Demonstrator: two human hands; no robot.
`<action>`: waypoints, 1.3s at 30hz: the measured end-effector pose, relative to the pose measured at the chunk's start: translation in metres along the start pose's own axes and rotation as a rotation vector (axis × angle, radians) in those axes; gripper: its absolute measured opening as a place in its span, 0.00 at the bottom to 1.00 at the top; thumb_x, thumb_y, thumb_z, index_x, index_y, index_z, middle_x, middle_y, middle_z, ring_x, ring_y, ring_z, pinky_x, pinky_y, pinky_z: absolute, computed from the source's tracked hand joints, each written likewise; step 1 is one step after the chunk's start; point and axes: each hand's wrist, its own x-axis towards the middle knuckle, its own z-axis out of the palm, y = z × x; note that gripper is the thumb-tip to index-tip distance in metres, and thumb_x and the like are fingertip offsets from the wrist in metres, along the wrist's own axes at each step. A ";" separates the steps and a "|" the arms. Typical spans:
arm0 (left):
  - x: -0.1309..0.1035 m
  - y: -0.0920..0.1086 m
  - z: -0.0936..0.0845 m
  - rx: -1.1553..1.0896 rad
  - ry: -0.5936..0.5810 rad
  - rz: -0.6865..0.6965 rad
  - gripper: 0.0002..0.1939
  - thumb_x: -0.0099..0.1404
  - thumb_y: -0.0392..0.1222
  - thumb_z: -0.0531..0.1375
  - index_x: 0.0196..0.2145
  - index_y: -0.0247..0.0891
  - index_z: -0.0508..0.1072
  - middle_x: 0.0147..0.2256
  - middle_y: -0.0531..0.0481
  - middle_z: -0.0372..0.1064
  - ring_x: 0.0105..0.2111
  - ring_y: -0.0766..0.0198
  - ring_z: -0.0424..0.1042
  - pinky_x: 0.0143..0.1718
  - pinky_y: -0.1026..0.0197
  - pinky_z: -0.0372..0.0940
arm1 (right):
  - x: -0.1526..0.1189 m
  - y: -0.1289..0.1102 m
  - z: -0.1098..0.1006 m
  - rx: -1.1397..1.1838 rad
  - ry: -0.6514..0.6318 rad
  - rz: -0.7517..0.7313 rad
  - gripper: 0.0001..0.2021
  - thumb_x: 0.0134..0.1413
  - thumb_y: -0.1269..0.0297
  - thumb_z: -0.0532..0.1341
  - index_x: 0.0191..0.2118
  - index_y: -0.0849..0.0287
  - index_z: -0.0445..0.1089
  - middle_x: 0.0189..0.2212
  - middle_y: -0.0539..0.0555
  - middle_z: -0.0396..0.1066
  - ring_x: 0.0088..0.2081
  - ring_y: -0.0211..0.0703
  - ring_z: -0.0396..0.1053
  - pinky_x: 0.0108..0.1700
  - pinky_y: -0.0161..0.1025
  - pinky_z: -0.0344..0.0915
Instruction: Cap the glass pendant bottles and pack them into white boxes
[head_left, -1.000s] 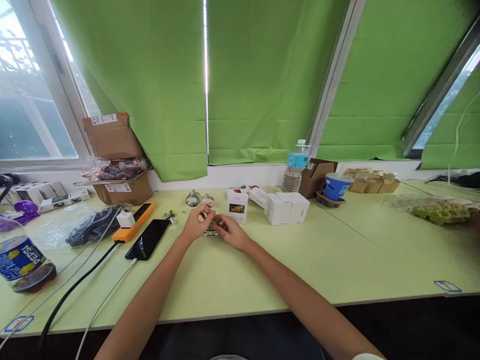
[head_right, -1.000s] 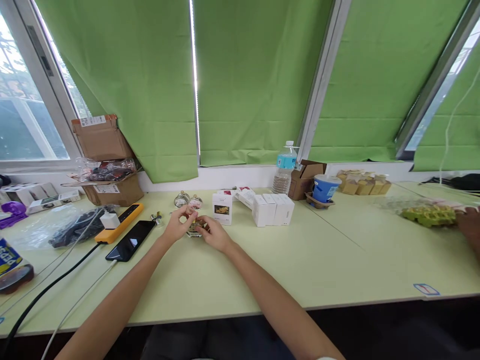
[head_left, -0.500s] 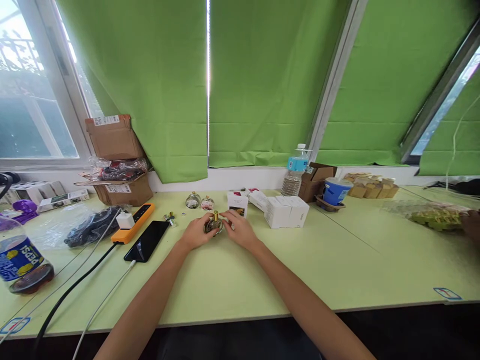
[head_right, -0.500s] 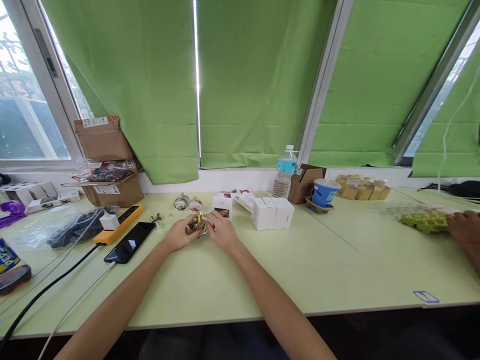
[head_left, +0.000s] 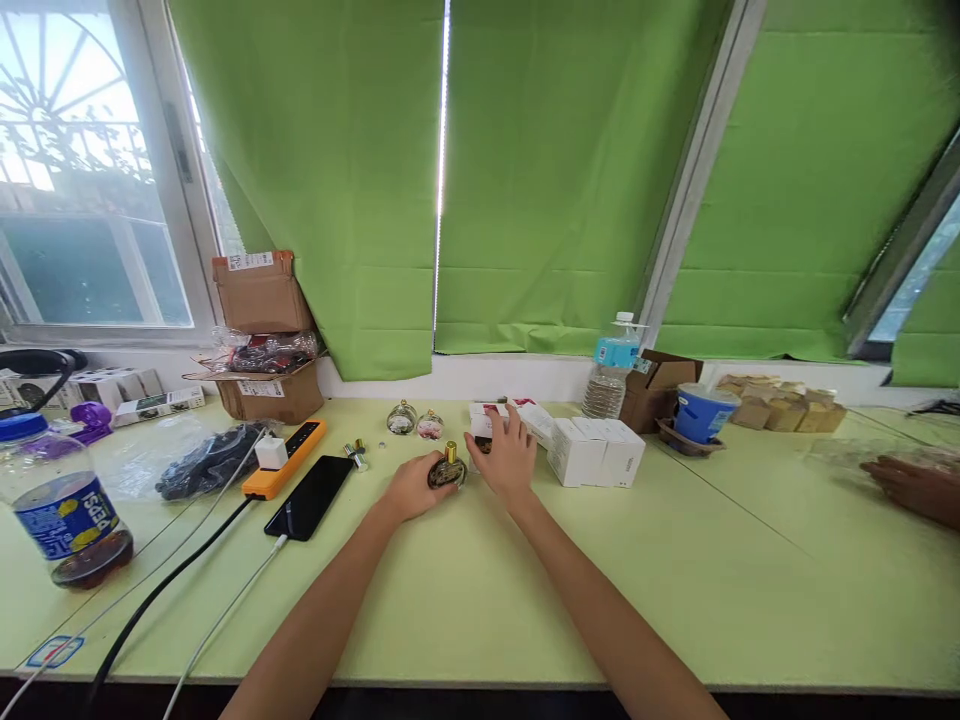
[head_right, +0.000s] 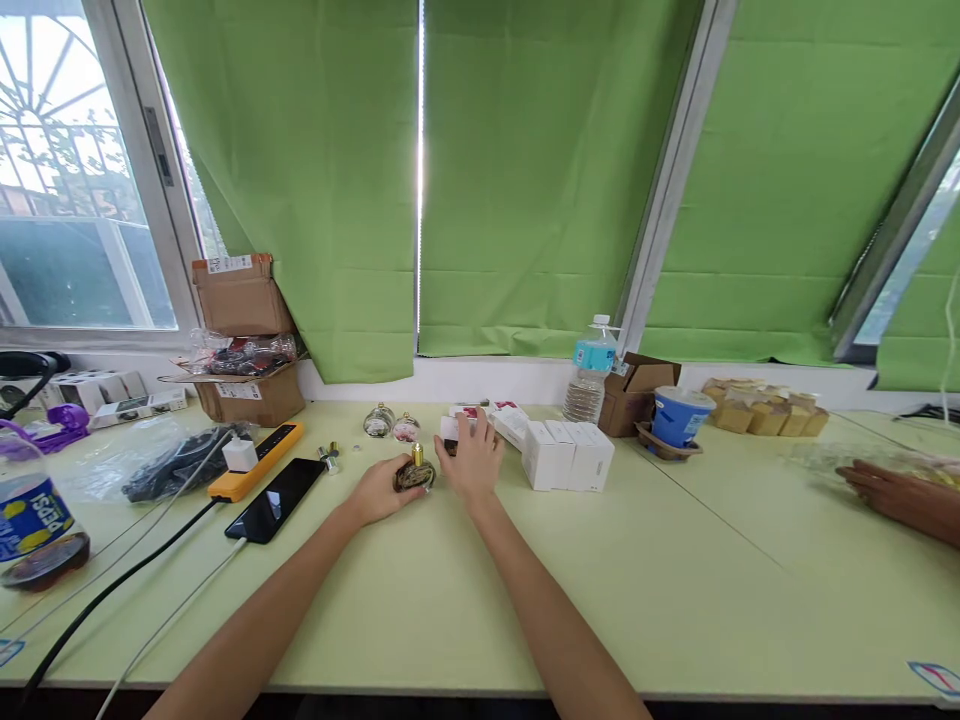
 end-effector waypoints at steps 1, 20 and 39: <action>0.000 0.000 0.000 0.009 -0.003 -0.007 0.17 0.55 0.53 0.64 0.40 0.43 0.71 0.36 0.49 0.74 0.34 0.56 0.71 0.33 0.61 0.59 | -0.001 0.001 0.001 0.012 -0.014 0.008 0.24 0.57 0.49 0.58 0.55 0.57 0.61 0.61 0.67 0.52 0.56 0.65 0.57 0.55 0.60 0.55; 0.007 -0.012 0.001 -0.387 0.078 -0.049 0.20 0.53 0.49 0.68 0.41 0.39 0.72 0.39 0.46 0.74 0.39 0.55 0.71 0.39 0.57 0.65 | 0.009 0.021 -0.054 0.401 -0.297 -0.199 0.15 0.50 0.56 0.64 0.37 0.54 0.58 0.50 0.59 0.58 0.56 0.51 0.60 0.56 0.48 0.61; 0.017 0.044 0.005 -1.028 0.278 -0.013 0.26 0.53 0.47 0.70 0.46 0.39 0.66 0.45 0.45 0.71 0.44 0.55 0.73 0.39 0.50 0.75 | 0.006 0.008 -0.040 0.749 -0.399 -0.006 0.07 0.53 0.67 0.56 0.31 0.55 0.71 0.50 0.56 0.65 0.57 0.51 0.61 0.53 0.47 0.61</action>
